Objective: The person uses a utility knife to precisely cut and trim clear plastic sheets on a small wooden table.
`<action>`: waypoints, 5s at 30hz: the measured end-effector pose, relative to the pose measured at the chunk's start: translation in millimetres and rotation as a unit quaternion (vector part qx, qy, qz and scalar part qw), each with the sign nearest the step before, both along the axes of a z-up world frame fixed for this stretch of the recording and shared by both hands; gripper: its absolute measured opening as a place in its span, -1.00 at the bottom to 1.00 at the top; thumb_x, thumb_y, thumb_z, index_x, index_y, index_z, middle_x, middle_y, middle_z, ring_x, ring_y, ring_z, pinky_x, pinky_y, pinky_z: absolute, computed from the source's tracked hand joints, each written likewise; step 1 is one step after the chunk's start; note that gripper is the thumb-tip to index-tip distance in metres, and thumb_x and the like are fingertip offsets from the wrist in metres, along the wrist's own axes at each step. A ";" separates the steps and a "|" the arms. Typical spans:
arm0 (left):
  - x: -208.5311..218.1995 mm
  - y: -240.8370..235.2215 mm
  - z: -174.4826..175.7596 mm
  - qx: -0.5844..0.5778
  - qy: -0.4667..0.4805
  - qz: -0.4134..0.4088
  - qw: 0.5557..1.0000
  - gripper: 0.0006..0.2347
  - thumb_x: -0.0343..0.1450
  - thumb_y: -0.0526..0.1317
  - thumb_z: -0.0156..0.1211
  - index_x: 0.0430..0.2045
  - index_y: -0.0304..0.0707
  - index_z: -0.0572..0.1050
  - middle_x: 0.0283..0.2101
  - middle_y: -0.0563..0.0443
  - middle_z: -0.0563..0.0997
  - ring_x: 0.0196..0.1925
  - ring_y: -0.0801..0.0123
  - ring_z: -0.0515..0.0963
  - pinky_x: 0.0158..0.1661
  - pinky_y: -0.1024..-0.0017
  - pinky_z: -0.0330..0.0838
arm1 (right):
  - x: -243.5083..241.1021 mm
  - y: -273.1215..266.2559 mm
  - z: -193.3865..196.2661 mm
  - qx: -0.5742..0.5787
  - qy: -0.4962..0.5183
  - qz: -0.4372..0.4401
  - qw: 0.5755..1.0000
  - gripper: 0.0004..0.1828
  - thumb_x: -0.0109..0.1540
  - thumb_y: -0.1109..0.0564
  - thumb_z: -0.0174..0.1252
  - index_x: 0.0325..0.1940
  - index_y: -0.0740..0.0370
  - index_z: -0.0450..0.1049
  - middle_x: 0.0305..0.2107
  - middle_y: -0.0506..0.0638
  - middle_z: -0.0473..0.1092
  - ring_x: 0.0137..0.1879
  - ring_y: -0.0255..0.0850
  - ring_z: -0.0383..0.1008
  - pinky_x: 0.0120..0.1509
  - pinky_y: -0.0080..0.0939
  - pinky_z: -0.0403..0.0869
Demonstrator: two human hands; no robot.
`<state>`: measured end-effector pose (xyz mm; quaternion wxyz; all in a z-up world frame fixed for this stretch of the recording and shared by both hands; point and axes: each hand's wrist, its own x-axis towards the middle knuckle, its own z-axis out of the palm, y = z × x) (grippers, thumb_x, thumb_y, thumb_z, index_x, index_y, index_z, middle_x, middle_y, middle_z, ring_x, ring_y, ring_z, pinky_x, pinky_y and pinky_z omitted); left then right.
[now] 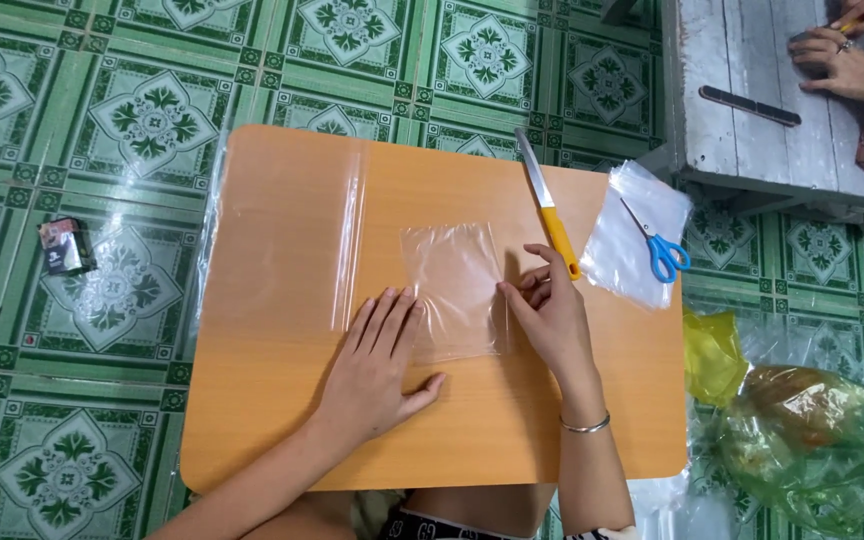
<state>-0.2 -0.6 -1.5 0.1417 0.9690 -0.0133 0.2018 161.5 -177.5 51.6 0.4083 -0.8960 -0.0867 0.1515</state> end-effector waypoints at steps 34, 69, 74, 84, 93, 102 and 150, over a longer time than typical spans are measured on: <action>0.1 0.8 21.4 -0.068 0.009 -0.026 0.997 -0.24 0.31 0.11 0.23 0.22 -0.66 0.26 0.32 -0.46 0.33 0.43 -0.12 0.24 0.43 0.06 -0.01 | -13.0 -15.2 5.8 -0.074 -0.329 0.178 0.924 -0.78 0.13 0.25 0.31 -0.14 0.22 0.68 -0.46 -0.08 0.45 -0.51 -0.25 0.33 -0.41 -0.30 0.39; 85.6 -10.8 24.9 -0.066 0.159 -0.222 0.960 -0.30 0.45 0.03 -0.05 0.44 -0.45 -0.04 0.38 -0.31 0.33 0.52 0.01 0.13 0.47 -0.03 -0.30 | 0.6 -32.7 -30.4 -0.069 -0.343 0.209 0.913 -0.84 0.25 0.11 0.21 -0.22 0.20 0.66 -0.51 0.00 0.43 -0.37 -0.13 0.52 -0.30 -0.26 0.55; 96.2 -4.2 9.4 -0.036 0.157 -0.217 0.963 -0.36 0.50 -0.02 -0.19 0.46 -0.42 -0.11 0.34 -0.19 0.40 0.50 0.04 0.17 0.46 -0.07 -0.30 | -0.1 -30.4 -26.2 -0.068 -0.349 0.208 0.911 -0.85 0.26 0.12 0.21 -0.22 0.18 0.66 -0.52 -0.02 0.43 -0.38 -0.16 0.52 -0.30 -0.31 0.55; 131.2 5.1 -6.6 0.068 0.117 -0.175 0.975 -0.40 0.50 -0.04 -0.23 0.46 -0.34 -0.02 0.21 -0.19 0.54 0.49 0.14 0.23 0.47 -0.05 -0.32 | -0.8 -29.9 -24.1 -0.051 -0.337 0.201 0.918 -0.87 0.22 0.17 0.25 -0.22 0.20 0.68 -0.55 0.01 0.45 -0.42 -0.18 0.51 -0.32 -0.32 0.54; 154.4 15.2 -16.3 0.098 0.112 -0.178 0.973 -0.54 0.52 -0.05 -0.27 0.37 -0.03 0.26 0.35 0.08 0.44 0.53 0.15 0.15 0.48 -0.11 -0.37 | -0.6 -31.9 -30.0 -0.062 -0.362 0.205 0.907 -0.86 0.23 0.15 0.24 -0.19 0.17 0.68 -0.52 -0.02 0.45 -0.39 -0.19 0.52 -0.31 -0.34 0.54; 152.3 15.7 -12.5 0.109 0.175 -0.174 0.963 -0.57 0.58 0.01 -0.40 0.37 0.21 0.25 0.47 0.24 0.26 0.57 0.15 0.02 0.50 -0.08 -0.42 | -20.5 -33.1 -17.4 -0.148 -0.420 0.235 0.864 -0.78 0.25 0.04 0.20 -0.11 0.08 0.68 -0.48 -0.08 0.44 -0.34 -0.26 0.50 -0.28 -0.37 0.52; 157.4 23.6 -14.9 0.031 0.189 -0.160 0.968 -0.52 0.43 -0.09 -0.24 0.31 0.24 0.33 0.39 0.40 0.36 0.52 0.20 0.15 0.46 -0.22 -0.49 | 71.1 -119.5 -4.1 -0.223 -0.543 0.227 0.777 -0.63 0.16 0.32 0.19 0.07 0.29 0.50 -0.25 0.15 0.40 0.00 0.06 0.46 0.44 0.09 0.30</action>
